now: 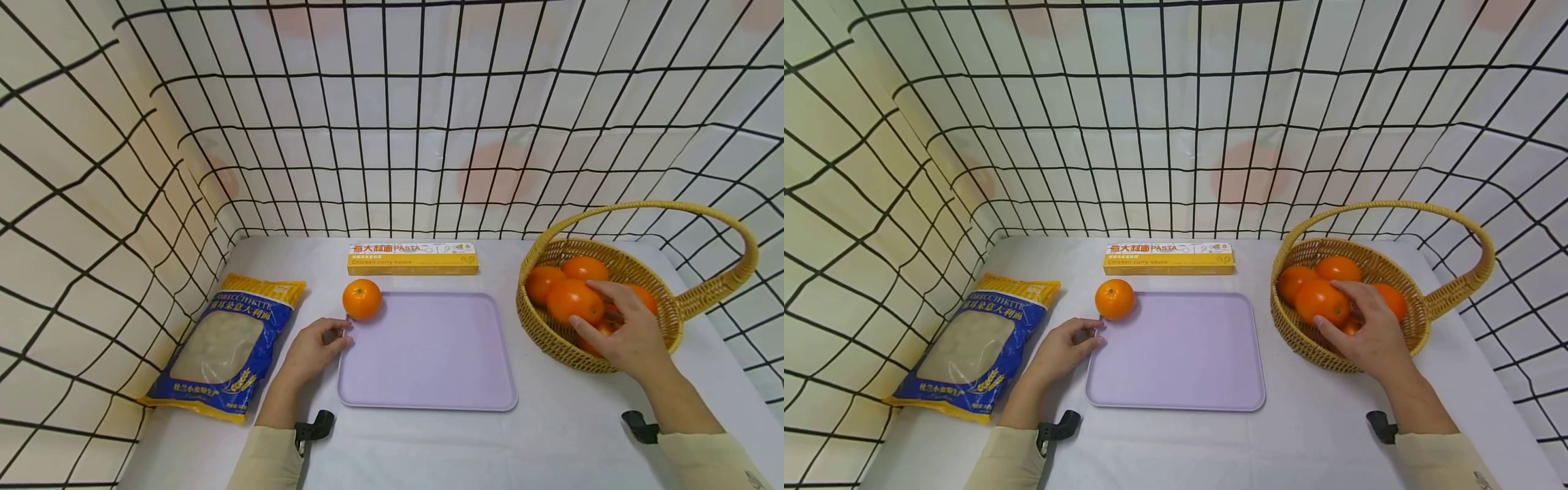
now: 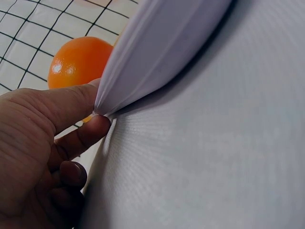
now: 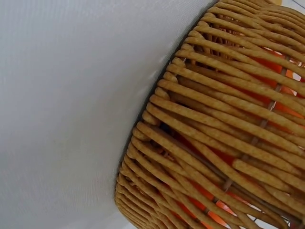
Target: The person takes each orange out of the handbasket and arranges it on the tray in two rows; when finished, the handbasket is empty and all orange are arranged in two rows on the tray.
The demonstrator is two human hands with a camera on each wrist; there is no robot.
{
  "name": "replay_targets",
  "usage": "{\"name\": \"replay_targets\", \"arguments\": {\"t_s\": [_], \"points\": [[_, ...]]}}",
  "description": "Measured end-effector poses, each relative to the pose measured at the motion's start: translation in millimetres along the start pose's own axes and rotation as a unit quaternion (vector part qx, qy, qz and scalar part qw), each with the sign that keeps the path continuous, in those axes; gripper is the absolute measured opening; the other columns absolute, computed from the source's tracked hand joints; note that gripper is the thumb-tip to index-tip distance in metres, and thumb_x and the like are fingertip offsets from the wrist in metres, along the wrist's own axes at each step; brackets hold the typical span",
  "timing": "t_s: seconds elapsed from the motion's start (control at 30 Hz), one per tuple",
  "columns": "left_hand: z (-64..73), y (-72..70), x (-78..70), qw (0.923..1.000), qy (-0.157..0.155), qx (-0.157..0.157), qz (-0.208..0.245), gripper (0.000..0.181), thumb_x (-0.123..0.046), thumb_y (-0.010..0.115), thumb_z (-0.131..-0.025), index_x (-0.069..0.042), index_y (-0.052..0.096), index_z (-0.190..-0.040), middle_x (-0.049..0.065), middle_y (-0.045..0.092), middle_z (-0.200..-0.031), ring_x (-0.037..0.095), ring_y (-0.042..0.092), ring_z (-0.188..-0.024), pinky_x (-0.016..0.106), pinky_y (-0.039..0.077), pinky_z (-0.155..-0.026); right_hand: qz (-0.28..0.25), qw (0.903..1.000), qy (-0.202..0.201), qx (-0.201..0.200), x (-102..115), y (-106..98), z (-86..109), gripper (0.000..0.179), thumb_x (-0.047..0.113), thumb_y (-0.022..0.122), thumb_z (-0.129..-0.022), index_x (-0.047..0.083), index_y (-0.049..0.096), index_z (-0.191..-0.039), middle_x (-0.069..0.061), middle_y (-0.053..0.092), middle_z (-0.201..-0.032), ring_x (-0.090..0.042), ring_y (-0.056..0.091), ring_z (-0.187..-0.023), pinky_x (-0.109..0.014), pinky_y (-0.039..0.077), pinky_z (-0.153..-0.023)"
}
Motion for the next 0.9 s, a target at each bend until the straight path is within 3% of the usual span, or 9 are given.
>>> {"name": "replay_targets", "arguments": {"t_s": [0.1,0.13,0.33,0.6,0.9], "points": [[-0.4,0.7,0.9,1.0,0.001,0.0,-0.002,0.027,-0.027,0.077,-0.092,-0.023,0.074,-0.118,-0.001,0.067,-0.105,0.02,0.057,-0.098,0.043,0.05,-0.095,0.002,1.0,-0.004,0.003,1.1,0.9,0.1,0.068,0.022,0.085,-0.083,0.016,0.053,-0.143,-0.017,0.049,-0.137,-0.022,0.048,-0.111,0.005,0.026,-0.084],[-0.4,0.9,1.0,1.0,0.002,0.001,-0.003,0.027,-0.027,0.077,-0.092,-0.023,0.074,-0.118,-0.001,0.067,-0.105,0.02,0.057,-0.098,0.043,0.05,-0.095,0.0,1.0,-0.005,0.004,1.8,1.0,0.2,0.068,0.021,0.085,-0.083,0.016,0.053,-0.144,-0.017,0.049,-0.138,-0.02,0.048,-0.112,0.006,0.026,-0.084],[-0.5,0.6,0.6,1.0,0.003,0.001,0.002,0.028,-0.026,0.078,-0.091,-0.022,0.074,-0.118,0.0,0.067,-0.105,0.02,0.057,-0.097,0.044,0.05,-0.096,-0.018,0.9997,-0.016,0.0,12.1,0.1,1.7,0.07,0.018,0.086,-0.082,0.019,0.054,-0.143,-0.014,0.048,-0.14,0.017,0.032,-0.111,0.007,0.029,-0.085],[0.1,0.0,-0.3,1.0,0.007,0.0,0.002,0.028,-0.026,0.078,-0.091,-0.022,0.074,-0.118,0.0,0.067,-0.105,0.02,0.058,-0.098,0.043,0.05,-0.096,-0.034,0.9985,-0.043,-0.006,37.8,0.2,4.5,0.071,0.01,0.088,-0.077,0.018,0.057,-0.14,-0.006,0.049,-0.139,0.019,0.035,-0.114,0.006,0.03,-0.088],[0.2,-0.2,0.2,1.0,0.005,0.0,0.003,0.028,-0.026,0.078,-0.091,-0.022,0.074,-0.118,-0.001,0.067,-0.105,0.02,0.058,-0.098,0.044,0.05,-0.097,-0.018,0.9935,-0.112,0.002,72.7,10.5,6.4,0.076,0.008,0.091,-0.07,0.017,0.06,-0.138,-0.009,0.053,-0.138,0.017,0.04,-0.113,0.004,0.031,-0.091]]}}
Point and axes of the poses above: each hand's wrist, its own z-axis away from the middle knuckle, its own y-axis out of the palm, x = y × z, the point moved 10 cm from there along -z, towards the middle knuckle
